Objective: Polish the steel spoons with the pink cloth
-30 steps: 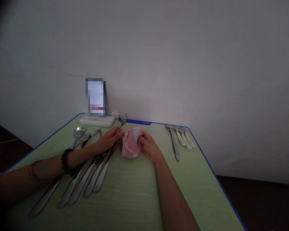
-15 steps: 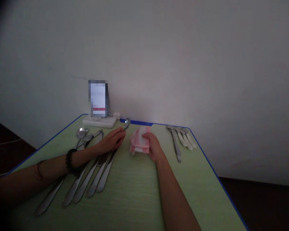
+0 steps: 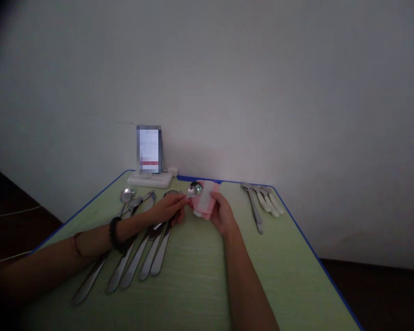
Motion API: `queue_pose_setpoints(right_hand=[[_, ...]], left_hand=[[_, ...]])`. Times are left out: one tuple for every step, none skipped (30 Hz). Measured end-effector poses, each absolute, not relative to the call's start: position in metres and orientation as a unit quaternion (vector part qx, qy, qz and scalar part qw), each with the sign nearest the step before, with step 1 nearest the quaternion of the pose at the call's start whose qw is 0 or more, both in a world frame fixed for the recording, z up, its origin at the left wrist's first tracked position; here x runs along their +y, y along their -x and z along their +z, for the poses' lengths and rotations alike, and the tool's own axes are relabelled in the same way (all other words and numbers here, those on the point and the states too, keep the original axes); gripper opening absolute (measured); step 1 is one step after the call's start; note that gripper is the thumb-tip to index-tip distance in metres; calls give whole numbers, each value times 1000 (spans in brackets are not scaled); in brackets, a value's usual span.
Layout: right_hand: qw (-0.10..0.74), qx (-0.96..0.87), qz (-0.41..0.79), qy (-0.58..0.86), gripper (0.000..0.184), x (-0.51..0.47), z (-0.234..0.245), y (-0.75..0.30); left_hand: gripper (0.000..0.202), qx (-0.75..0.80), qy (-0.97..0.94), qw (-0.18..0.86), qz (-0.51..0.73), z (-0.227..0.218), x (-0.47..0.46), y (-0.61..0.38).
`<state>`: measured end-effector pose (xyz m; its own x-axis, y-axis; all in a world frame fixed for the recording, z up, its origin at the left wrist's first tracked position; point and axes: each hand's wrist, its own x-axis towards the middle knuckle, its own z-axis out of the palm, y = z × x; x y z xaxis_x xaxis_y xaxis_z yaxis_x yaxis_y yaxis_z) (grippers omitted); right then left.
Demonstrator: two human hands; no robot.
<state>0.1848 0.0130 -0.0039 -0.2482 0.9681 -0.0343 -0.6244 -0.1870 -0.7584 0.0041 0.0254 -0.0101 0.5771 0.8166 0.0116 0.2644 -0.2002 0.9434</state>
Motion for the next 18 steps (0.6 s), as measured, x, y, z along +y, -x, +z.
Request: queue_pose_setpoints(right_hand=[[550, -318, 732, 246, 29, 13, -2, -185], [550, -316, 738, 232, 32, 13, -2, -185], [552, -313, 739, 226, 35, 14, -3, -185], [556, -311, 736, 230, 37, 16, -5, -185], [565, -310, 725, 243, 34, 17, -7, -185], [578, -313, 707, 263, 30, 18, -10, -184], [588, -322, 686, 283, 25, 19, -14, -183], [596, -334, 666, 300, 22, 20, -17, -182], [600, -347, 648, 314, 20, 19, -19, -181], [602, -358, 635, 327, 20, 19, -21, -179], [602, -368, 624, 336, 21, 18, -23, -178], [603, -375, 613, 346, 22, 17, -24, -176], [605, -380, 603, 355, 23, 17, -24, -175], [608, -385, 592, 363, 24, 16, -24, -173], [610, -391, 581, 371, 26, 16, -23, -172], [611, -398, 570, 378, 27, 16, -23, -171], [610, -408, 558, 388, 29, 16, -22, -170], [605, -421, 546, 398, 31, 16, -21, -170]], left_hand=[[34, 373, -726, 510, 271, -11, 26, -4], [35, 377, -725, 507, 272, -11, 26, -4], [35, 381, -726, 504, 272, -11, 26, -4], [35, 383, -728, 500, 270, -11, 26, -4], [36, 383, -731, 498, 266, -11, 25, -5], [36, 381, -734, 498, 262, -10, 25, -5], [36, 380, -736, 498, 257, -9, 24, -5], [36, 379, -737, 499, 253, -7, 23, -6], [37, 382, -737, 499, 249, -6, 22, -6], [37, 386, -737, 498, 246, -6, 21, -6], [37, 389, -738, 495, 243, -5, 20, -6], [37, 392, -740, 490, 241, -5, 20, -6], [37, 392, -745, 485, 239, -5, 20, -6], [37, 390, -751, 477, 238, -6, 19, -6], [36, 388, -758, 467, 237, -7, 19, -6], [36, 384, -767, 457, 236, -8, 19, -6], [36, 381, -775, 446, 235, -9, 19, -6], [37, 378, -782, 437, 232, -10, 19, -6]])
